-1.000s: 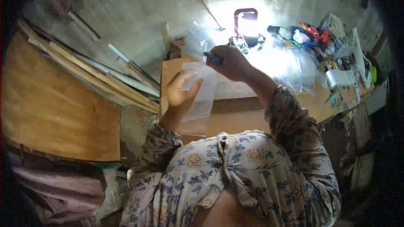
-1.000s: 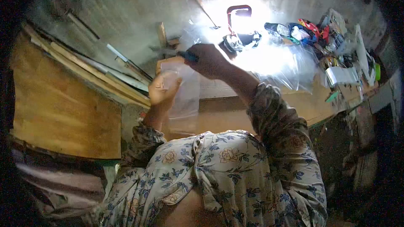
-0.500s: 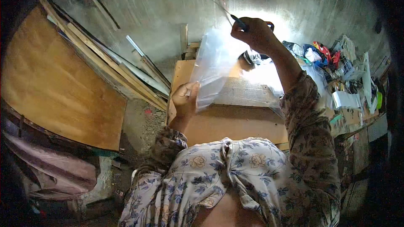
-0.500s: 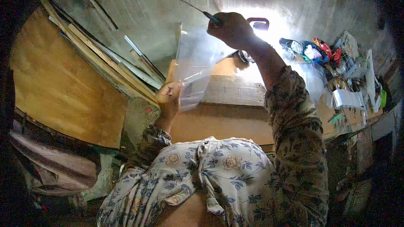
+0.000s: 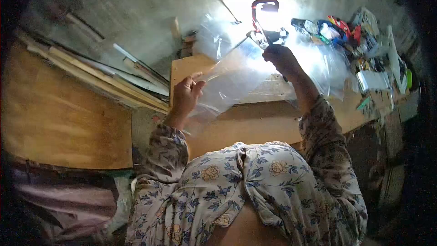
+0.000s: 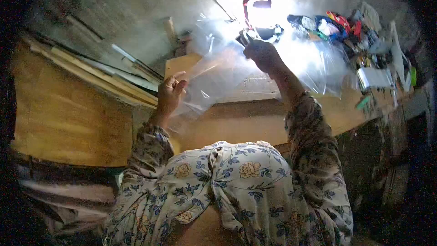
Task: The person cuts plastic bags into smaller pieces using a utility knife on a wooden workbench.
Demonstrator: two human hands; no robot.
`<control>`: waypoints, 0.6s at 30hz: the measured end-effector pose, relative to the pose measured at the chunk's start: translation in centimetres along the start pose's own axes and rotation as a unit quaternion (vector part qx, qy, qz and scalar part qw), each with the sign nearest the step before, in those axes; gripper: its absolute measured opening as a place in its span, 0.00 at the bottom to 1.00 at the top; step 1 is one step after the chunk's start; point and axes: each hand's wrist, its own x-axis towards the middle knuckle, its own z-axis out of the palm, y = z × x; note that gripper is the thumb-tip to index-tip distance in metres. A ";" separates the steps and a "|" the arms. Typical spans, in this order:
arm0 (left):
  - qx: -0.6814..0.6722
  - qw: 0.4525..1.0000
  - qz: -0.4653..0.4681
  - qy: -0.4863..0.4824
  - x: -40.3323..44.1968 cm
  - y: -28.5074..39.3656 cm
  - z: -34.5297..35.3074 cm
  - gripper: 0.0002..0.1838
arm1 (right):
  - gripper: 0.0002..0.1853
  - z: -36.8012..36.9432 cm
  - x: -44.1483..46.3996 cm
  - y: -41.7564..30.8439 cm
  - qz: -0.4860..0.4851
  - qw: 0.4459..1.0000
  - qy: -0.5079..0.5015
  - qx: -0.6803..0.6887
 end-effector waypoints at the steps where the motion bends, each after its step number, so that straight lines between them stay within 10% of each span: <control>1: -0.003 1.000 0.000 -0.016 0.8 -0.6 0.5 0.13 | 0.05 0.6 -0.9 0.3 0.117 0.993 0.002 0.000; 2: -0.007 0.996 -0.020 -0.084 1.7 -1.4 1.2 0.13 | 0.08 1.5 -1.6 4.3 -0.029 0.997 0.015 -0.069; 3: -0.011 0.987 -0.039 -0.153 2.6 -2.4 2.1 0.13 | 0.11 2.6 -2.5 4.6 0.153 0.987 0.037 0.019; 11: 0.178 0.924 0.018 -0.337 6.9 -7.0 9.8 0.12 | 0.12 7.4 -7.1 9.4 0.319 0.934 -0.004 -0.162; 18: 0.257 0.899 0.011 -0.354 3.5 -3.3 7.5 0.17 | 0.09 7.3 -12.0 7.8 0.227 0.958 0.020 -0.176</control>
